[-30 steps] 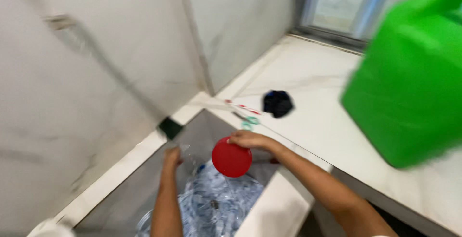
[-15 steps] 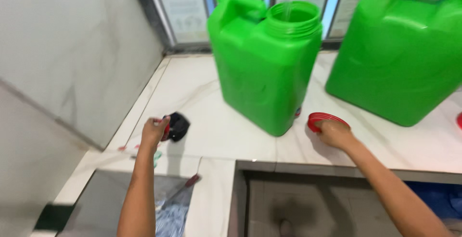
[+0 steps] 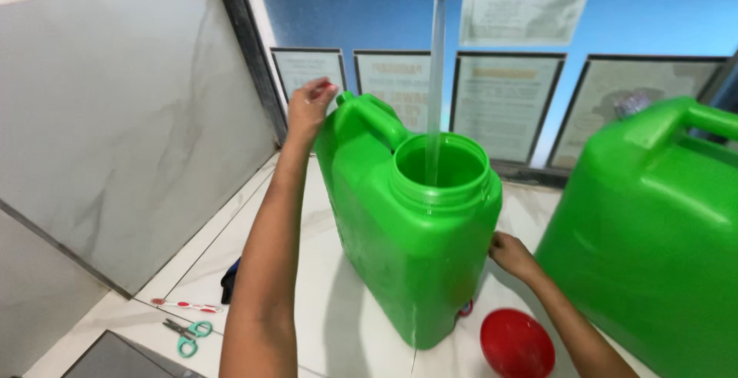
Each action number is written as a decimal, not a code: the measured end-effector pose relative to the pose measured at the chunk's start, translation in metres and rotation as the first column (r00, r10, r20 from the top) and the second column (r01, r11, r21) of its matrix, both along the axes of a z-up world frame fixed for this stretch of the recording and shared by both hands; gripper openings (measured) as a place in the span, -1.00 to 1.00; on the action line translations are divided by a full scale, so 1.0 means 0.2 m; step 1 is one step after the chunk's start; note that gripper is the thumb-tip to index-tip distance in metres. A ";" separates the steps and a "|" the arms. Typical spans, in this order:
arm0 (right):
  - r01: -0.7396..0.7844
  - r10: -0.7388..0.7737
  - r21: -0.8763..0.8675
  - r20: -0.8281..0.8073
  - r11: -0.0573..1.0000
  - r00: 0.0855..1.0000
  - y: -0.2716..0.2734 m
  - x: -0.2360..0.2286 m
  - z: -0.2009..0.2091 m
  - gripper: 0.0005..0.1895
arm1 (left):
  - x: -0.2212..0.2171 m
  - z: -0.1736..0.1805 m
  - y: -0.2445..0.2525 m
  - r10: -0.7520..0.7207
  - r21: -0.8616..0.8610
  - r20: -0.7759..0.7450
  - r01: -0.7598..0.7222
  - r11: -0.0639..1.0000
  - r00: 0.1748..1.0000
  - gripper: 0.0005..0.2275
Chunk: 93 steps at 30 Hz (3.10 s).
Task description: The person applies labels to green plastic jerrycans using a heat gun, then washes the jerrycans with a sponge under running water, rinses them, and refills them with water. The person also uses scissors to cut a cap and applies a label to the lid.
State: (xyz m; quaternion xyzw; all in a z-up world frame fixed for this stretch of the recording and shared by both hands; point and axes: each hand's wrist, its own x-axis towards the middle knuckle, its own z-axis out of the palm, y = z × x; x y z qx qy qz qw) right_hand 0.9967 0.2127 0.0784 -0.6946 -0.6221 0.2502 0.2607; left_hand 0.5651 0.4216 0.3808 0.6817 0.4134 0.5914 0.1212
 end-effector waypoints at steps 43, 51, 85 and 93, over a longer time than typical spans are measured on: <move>0.066 -0.005 0.089 -0.555 0.994 0.832 0.06 -0.23 0.04 -0.38 | 0.06 0.30 -0.02 -0.442 -0.677 0.100 0.386 0.626 0.892 -0.74; 0.383 -0.109 0.053 -0.914 0.922 0.390 -0.24 -0.40 0.06 -0.37 | 0.18 0.37 0.01 -0.239 -0.593 -0.474 -0.106 0.798 0.848 -0.63; 0.420 -0.027 0.099 -0.958 0.902 0.286 -0.14 -0.49 0.10 -0.46 | 0.03 0.38 -0.12 -0.154 -0.509 -0.644 -0.270 0.817 0.750 -0.50; 0.446 -0.086 0.072 -0.942 0.892 0.324 -0.13 -0.49 0.12 -0.42 | -0.12 0.19 -0.09 -0.620 -0.511 0.061 0.558 0.654 0.782 -0.29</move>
